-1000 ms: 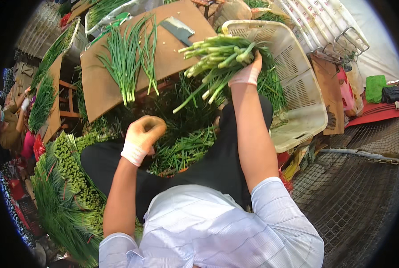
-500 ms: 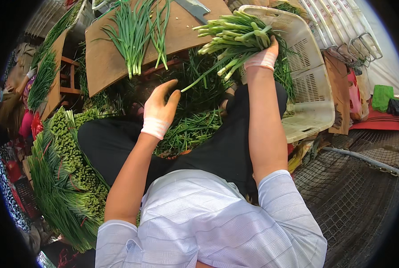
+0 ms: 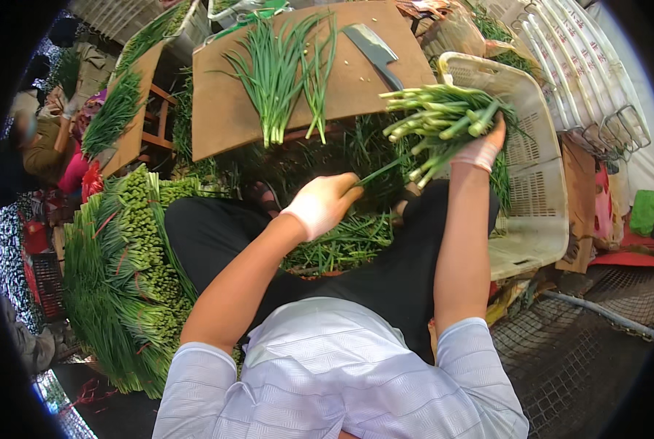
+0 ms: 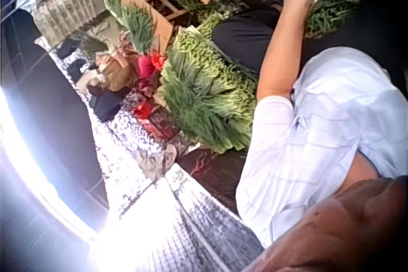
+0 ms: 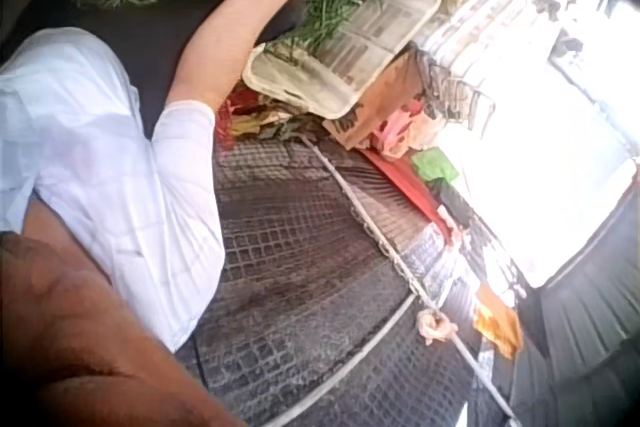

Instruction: The person sorts, bundles, and trims green vegetables, using a cleaver to chop the ends of a bundle on a cardboard surface and placing the processed items into a plastic basket.

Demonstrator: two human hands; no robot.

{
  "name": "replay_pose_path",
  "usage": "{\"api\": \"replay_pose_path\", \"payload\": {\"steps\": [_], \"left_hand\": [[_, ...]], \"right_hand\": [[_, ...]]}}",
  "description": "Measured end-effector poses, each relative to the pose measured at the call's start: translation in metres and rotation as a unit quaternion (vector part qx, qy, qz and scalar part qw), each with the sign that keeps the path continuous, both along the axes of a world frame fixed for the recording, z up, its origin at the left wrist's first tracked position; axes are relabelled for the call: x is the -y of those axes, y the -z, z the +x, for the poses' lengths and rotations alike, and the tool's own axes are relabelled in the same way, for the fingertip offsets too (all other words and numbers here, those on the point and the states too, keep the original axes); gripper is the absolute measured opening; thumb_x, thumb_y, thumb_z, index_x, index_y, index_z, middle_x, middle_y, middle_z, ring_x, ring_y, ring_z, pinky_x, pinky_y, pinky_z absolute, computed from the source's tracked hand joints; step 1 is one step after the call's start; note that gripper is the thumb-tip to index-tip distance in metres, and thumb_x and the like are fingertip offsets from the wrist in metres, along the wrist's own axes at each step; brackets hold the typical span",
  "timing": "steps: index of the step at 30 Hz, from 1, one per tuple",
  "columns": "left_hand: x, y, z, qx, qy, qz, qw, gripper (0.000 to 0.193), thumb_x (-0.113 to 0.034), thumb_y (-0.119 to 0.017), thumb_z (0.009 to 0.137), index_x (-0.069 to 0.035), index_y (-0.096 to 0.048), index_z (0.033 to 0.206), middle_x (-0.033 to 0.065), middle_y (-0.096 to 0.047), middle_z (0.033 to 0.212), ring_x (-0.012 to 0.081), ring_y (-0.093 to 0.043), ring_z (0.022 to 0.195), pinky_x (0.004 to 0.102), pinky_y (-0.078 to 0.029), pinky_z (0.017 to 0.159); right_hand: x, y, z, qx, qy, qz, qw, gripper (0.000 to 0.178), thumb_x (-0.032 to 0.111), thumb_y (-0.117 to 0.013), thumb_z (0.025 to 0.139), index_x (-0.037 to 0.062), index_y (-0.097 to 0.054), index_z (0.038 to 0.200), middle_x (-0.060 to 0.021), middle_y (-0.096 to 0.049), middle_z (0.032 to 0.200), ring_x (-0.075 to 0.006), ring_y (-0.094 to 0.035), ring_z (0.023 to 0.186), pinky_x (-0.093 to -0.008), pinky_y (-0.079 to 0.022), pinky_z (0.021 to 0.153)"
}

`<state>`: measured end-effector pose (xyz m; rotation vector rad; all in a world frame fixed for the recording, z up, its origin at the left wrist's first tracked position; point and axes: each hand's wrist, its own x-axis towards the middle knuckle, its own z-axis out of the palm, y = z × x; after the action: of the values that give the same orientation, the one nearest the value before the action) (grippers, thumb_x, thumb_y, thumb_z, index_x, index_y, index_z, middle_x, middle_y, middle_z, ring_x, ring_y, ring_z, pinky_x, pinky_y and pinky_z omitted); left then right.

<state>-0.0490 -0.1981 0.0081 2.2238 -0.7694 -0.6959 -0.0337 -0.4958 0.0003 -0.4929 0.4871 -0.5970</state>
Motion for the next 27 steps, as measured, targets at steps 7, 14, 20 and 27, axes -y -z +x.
{"api": "replay_pose_path", "payload": {"steps": [7,14,20,27], "left_hand": [[-0.119,-0.082,0.048,-0.087,-0.344,-0.144,0.924,0.033,-0.026,-0.051,0.103,-0.002,-0.056,0.125,0.0051,-0.062,0.069,0.0111,-0.057,0.05,0.0232,-0.044,0.045],[-0.127,-0.051,0.149,-0.038,-0.41,-0.115,0.904,0.045,-0.023,-0.05,0.103,-0.002,-0.041,0.142,0.0167,-0.069,0.088,0.0161,-0.063,0.056,0.0284,-0.048,0.047],[-0.117,0.024,0.18,-0.094,-0.314,0.031,0.944,0.051,-0.041,-0.052,0.099,0.0,-0.056,0.129,0.0166,-0.07,0.089,0.021,-0.064,0.06,0.0345,-0.05,0.052],[-0.125,0.051,0.192,-0.073,-0.366,-0.059,0.926,0.066,-0.053,-0.048,0.097,-0.003,-0.055,0.139,0.0252,-0.061,0.132,0.0356,-0.056,0.126,0.0383,-0.041,0.106]], "right_hand": [[0.026,-0.007,-0.005,0.094,0.026,0.002,0.995,0.054,0.048,-0.043,0.098,0.0027,-0.065,0.116,-0.0196,-0.068,0.115,-0.0389,-0.064,0.106,-0.0542,-0.05,0.099],[-0.023,-0.061,0.03,0.086,-0.104,-0.028,0.991,0.045,0.044,-0.056,0.093,0.0004,-0.065,0.101,-0.0178,-0.07,0.089,-0.0359,-0.068,0.081,-0.0498,-0.057,0.079],[-0.041,-0.109,0.091,-0.075,-0.151,-0.195,0.966,0.03,0.033,-0.068,0.09,0.0062,-0.069,0.105,-0.0074,-0.072,0.095,-0.0196,-0.069,0.081,-0.0354,-0.057,0.075],[-0.116,-0.086,0.175,-0.123,-0.393,-0.293,0.863,0.041,0.033,-0.068,0.087,0.001,-0.064,0.114,-0.0113,-0.071,0.101,-0.0217,-0.069,0.085,-0.0371,-0.057,0.077]]}}
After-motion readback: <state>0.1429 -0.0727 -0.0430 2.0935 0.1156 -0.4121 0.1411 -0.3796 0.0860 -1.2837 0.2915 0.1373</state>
